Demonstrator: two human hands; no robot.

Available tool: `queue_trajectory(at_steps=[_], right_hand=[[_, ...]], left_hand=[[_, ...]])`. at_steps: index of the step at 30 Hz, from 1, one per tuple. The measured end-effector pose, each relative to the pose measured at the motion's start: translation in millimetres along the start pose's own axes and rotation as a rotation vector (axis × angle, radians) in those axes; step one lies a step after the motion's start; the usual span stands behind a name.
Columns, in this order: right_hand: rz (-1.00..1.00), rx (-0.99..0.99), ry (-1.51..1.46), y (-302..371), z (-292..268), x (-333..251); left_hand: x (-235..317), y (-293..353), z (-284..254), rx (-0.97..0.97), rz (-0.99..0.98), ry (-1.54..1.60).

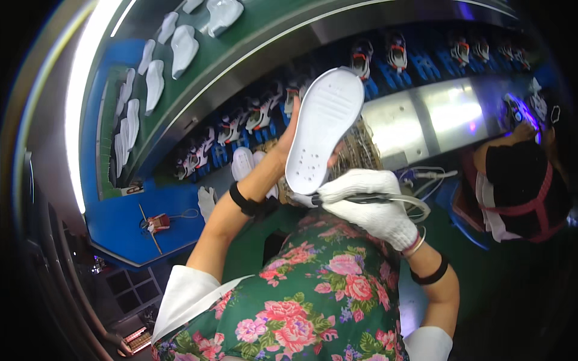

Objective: Applying glue or primer to the bottom of shoe soles using a brush at a manufacturing station.

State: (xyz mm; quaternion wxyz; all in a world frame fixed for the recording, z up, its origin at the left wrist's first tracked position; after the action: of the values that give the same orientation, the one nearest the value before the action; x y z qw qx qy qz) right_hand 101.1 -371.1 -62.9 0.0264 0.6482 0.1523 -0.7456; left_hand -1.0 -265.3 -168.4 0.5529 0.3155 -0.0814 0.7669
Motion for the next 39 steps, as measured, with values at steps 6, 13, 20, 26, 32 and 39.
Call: queue_trajectory(at_steps=[6, 13, 20, 26, 32, 39], right_hand=[[-0.079, 0.468, 0.22, -9, -49, -23], [-0.237, 0.232, 0.457, -11, -42, -35], [-0.355, 0.308, 0.5, 8, -35, -47], [-0.43, 0.437, 0.493, 6, -41, -70], [-0.537, 0.423, 0.674, -3, -45, -92], [-0.694, 0.335, 1.031, -6, -26, -96]], left_hand=[[-31, 8, -8, 0.396, 0.107, 0.119], [-42, 15, 1, 0.262, 0.051, -0.177], [-29, 23, 33, -0.013, 0.131, 0.606], [-22, 20, 57, -0.205, 0.278, 0.54], [-39, 0, 85, -0.136, 0.176, 0.74], [-71, -2, 73, -0.135, 0.178, 0.62]])
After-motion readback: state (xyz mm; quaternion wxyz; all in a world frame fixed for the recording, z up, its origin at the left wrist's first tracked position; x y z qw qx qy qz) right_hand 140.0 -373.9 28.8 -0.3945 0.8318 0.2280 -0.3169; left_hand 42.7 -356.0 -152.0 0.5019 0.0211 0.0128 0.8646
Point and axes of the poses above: each hand's wrist, its own y-axis away from the middle knuckle, its own z-axis out of the palm, x = y × z, the point moved 7 cm from there along -y, towards the middle knuckle, and after that the axes turned 8 degrees about -y, right-handed, at the moved point
